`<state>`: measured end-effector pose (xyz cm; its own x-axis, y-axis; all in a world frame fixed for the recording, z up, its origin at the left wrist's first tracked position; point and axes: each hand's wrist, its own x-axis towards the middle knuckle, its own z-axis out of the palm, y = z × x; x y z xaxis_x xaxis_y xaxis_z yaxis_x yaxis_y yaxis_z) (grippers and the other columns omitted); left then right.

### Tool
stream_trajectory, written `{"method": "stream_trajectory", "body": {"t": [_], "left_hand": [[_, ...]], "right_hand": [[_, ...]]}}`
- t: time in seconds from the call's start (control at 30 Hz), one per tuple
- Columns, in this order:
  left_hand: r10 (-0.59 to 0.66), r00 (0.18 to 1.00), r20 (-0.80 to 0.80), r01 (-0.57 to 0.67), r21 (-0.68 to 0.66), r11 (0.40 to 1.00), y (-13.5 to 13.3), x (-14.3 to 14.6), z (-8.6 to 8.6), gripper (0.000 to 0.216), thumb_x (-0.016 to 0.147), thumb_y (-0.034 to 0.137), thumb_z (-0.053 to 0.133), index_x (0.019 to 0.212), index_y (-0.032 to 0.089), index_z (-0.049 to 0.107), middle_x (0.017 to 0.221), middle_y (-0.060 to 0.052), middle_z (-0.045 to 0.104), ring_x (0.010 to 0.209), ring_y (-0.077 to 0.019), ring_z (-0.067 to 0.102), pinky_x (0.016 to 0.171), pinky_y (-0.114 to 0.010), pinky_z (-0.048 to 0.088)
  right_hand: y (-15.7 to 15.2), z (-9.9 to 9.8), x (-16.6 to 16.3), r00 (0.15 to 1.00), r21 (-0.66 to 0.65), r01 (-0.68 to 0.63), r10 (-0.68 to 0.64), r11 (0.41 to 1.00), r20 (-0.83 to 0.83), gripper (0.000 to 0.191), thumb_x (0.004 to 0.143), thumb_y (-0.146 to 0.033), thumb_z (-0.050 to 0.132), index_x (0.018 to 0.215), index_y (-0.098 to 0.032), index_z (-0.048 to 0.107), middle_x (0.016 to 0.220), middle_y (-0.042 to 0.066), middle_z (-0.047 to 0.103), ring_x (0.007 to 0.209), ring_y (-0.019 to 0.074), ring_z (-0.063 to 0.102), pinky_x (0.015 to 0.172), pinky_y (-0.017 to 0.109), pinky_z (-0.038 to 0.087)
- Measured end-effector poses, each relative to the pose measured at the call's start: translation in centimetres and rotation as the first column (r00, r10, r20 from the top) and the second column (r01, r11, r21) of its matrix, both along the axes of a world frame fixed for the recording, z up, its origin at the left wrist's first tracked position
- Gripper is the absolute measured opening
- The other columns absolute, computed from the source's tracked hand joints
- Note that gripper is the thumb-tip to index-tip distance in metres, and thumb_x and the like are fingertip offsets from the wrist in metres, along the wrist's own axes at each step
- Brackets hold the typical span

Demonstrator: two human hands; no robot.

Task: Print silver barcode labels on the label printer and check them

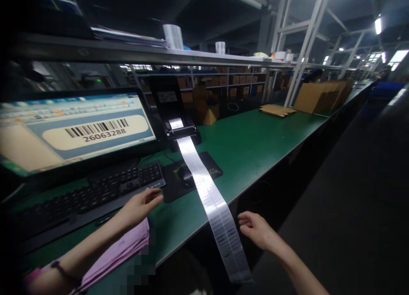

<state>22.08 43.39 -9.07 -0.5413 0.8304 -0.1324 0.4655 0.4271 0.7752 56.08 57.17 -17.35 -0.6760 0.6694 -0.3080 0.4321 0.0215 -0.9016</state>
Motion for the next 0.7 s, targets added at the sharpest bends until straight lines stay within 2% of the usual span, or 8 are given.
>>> {"method": "stream_trajectory", "body": {"t": [0.07, 0.13, 0.17, 0.23, 0.33, 0.47, 0.6, 0.7], "left_hand": [[0.049, 0.999, -0.017, -0.048, 0.042, 0.998, 1.1, -1.8, -0.6, 0.069, 0.061, 0.051, 0.049, 0.110, 0.004, 0.056, 0.114, -0.022, 0.063, 0.105, -0.0300, 0.060, 0.097, -0.040, 0.045], [0.095, 0.995, -0.034, -0.091, 0.084, 0.992, 3.0, -3.8, -1.2, 0.063, 0.068, 0.045, 0.046, 0.115, 0.004, 0.054, 0.119, -0.021, 0.060, 0.110, -0.0290, 0.058, 0.101, -0.041, 0.041], [0.115, 0.993, -0.037, -0.110, 0.102, 0.989, 4.2, -4.9, -1.5, 0.061, 0.071, 0.042, 0.045, 0.118, 0.004, 0.052, 0.122, -0.020, 0.058, 0.112, -0.0282, 0.056, 0.102, -0.040, 0.040], [0.150, 0.988, -0.028, -0.145, 0.129, 0.981, 7.0, -6.9, -2.2, 0.056, 0.078, 0.034, 0.041, 0.124, 0.003, 0.048, 0.127, -0.020, 0.054, 0.115, -0.0261, 0.054, 0.104, -0.038, 0.038], [0.214, 0.977, 0.017, -0.215, 0.135, 0.967, 11.3, -10.0, -3.3, 0.052, 0.084, 0.025, 0.037, 0.129, 0.001, 0.041, 0.133, -0.022, 0.048, 0.122, -0.0243, 0.049, 0.106, -0.036, 0.036], [0.316, 0.943, 0.108, -0.328, 0.122, 0.937, 16.0, -13.5, -3.6, 0.048, 0.090, 0.024, 0.035, 0.134, 0.003, 0.034, 0.142, -0.021, 0.038, 0.131, -0.0233, 0.038, 0.111, -0.039, 0.029], [0.405, 0.889, 0.211, -0.430, 0.090, 0.898, 19.5, -15.9, -2.8, 0.049, 0.094, 0.038, 0.037, 0.134, 0.010, 0.036, 0.142, -0.020, 0.037, 0.131, -0.0265, 0.037, 0.110, -0.049, 0.028], [0.441, 0.855, 0.275, -0.472, 0.060, 0.879, 21.6, -16.8, -2.1, 0.053, 0.093, 0.049, 0.033, 0.132, 0.014, 0.041, 0.141, -0.017, 0.040, 0.131, -0.0262, 0.037, 0.110, -0.050, 0.029]], "right_hand": [[2.7, 1.0, -2.9, 1.000, 0.205, 0.005, -0.012, 0.979, 0.029, 0.034, 0.073, -0.027, 0.055, 0.103, -0.013, 0.063, 0.105, 0.013, 0.068, 0.096, 0.0219, 0.064, 0.087, 0.035, 0.048], [5.5, 2.8, -7.1, 0.997, 0.420, 0.010, -0.038, 0.908, 0.060, 0.029, 0.078, -0.027, 0.050, 0.099, -0.014, 0.065, 0.099, 0.011, 0.069, 0.091, 0.0216, 0.065, 0.083, 0.035, 0.049], [7.0, 3.8, -9.5, 0.996, 0.495, 0.016, -0.056, 0.869, 0.066, 0.028, 0.079, -0.027, 0.049, 0.099, -0.015, 0.066, 0.097, 0.011, 0.069, 0.090, 0.0223, 0.065, 0.083, 0.036, 0.049], [9.7, 5.6, -14.6, 0.995, 0.564, 0.037, -0.081, 0.825, 0.054, 0.028, 0.081, -0.026, 0.048, 0.101, -0.016, 0.065, 0.100, 0.012, 0.068, 0.096, 0.0248, 0.063, 0.088, 0.040, 0.045], [13.4, 7.7, -22.0, 0.996, 0.578, 0.049, -0.080, 0.815, 0.028, 0.026, 0.082, -0.025, 0.051, 0.103, -0.018, 0.065, 0.106, 0.011, 0.067, 0.104, 0.0250, 0.059, 0.096, 0.040, 0.040], [18.3, 9.7, -29.8, 0.997, 0.510, 0.048, -0.070, 0.859, 0.023, 0.024, 0.087, -0.031, 0.053, 0.107, -0.021, 0.062, 0.114, 0.009, 0.062, 0.104, 0.0206, 0.058, 0.091, 0.036, 0.045], [22.8, 11.0, -34.9, 0.998, 0.398, 0.046, -0.055, 0.916, 0.011, 0.031, 0.089, -0.037, 0.053, 0.114, -0.019, 0.056, 0.118, 0.007, 0.057, 0.100, 0.0200, 0.058, 0.086, 0.041, 0.049], [25.1, 11.1, -37.6, 1.000, 0.286, 0.024, -0.020, 0.958, -0.017, 0.034, 0.089, -0.040, 0.053, 0.114, -0.017, 0.056, 0.115, 0.007, 0.059, 0.099, 0.0201, 0.059, 0.085, 0.042, 0.049]]}}
